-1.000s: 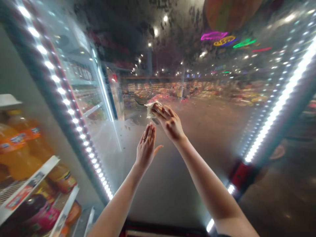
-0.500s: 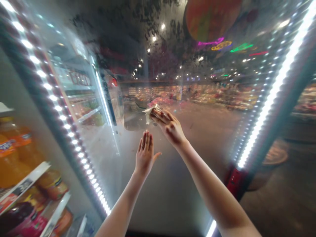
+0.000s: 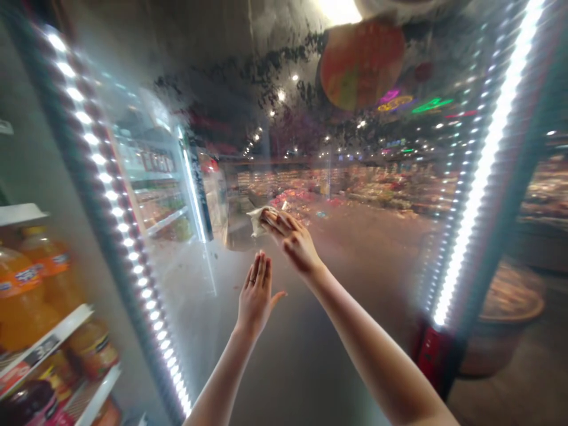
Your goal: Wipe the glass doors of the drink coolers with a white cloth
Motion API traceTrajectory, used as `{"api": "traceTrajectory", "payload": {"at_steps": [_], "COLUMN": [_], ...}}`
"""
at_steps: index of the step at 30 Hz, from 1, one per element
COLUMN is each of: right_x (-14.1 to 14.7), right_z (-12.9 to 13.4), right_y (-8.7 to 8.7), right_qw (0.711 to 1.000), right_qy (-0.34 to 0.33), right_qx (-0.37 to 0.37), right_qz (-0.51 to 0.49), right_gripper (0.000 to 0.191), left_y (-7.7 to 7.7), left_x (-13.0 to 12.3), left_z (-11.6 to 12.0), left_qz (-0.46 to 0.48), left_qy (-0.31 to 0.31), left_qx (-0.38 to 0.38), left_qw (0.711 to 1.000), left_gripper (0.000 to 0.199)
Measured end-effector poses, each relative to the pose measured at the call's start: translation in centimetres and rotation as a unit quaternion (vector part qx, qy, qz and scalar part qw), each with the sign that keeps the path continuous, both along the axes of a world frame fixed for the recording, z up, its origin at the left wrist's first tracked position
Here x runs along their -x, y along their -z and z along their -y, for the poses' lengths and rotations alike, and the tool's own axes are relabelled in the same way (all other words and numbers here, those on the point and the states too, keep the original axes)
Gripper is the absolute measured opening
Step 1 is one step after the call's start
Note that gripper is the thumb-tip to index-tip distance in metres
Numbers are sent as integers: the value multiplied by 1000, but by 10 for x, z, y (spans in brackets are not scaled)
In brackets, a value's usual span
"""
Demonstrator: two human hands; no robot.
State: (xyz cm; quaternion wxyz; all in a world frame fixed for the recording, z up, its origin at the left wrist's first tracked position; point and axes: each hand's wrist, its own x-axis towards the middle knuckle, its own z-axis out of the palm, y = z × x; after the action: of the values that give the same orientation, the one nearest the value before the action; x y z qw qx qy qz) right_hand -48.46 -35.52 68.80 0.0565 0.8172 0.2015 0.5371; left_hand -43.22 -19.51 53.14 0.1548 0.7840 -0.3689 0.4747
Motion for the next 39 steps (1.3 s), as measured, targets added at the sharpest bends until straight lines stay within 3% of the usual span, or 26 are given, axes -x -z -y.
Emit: {"api": "traceTrajectory", "payload": {"at_steps": [3,8,12,17,20,25,28,32,35,39], "right_x": [14,8,9,36,39,23,26,47,54,43], "right_z": [26,34,29,57,68,49,46,69,81,70], "right_y": [13,1,10,34,24,2,14,32,21,-7], "right_qw": [998,984,996,1000,997,988,997,999,995,989], "right_qy": [2,2,-26,-2,2,-18,-18,-18,-12,-14], "right_qx": [3,-71,-10,20,-27,-88,-34,0,-46,-101], "right_qz": [58,162,86,22,74,124,62,44,90,110], "right_gripper": [61,64,67,61,61,66,68,65,66,65], "left_y": [0,-5,-15,-20,-17,-9,-9,-11,-12,-10], "left_x": [1,19,39,46,44,37,36,38,38,37], "left_z": [1,10,24,42,52,59,57,53,54,56], "left_qz": [6,-12,-19,-32,-37,-42,-39,-40,-40,-39], "left_qy": [-4,-29,-17,21,21,6,6,11,8,0], "left_qx": [2,43,76,67,51,52,47,44,47,47], "left_qw": [1000,999,997,997,998,998,998,998,998,998], "left_gripper": [141,131,124,130,140,144,145,146,149,149]}}
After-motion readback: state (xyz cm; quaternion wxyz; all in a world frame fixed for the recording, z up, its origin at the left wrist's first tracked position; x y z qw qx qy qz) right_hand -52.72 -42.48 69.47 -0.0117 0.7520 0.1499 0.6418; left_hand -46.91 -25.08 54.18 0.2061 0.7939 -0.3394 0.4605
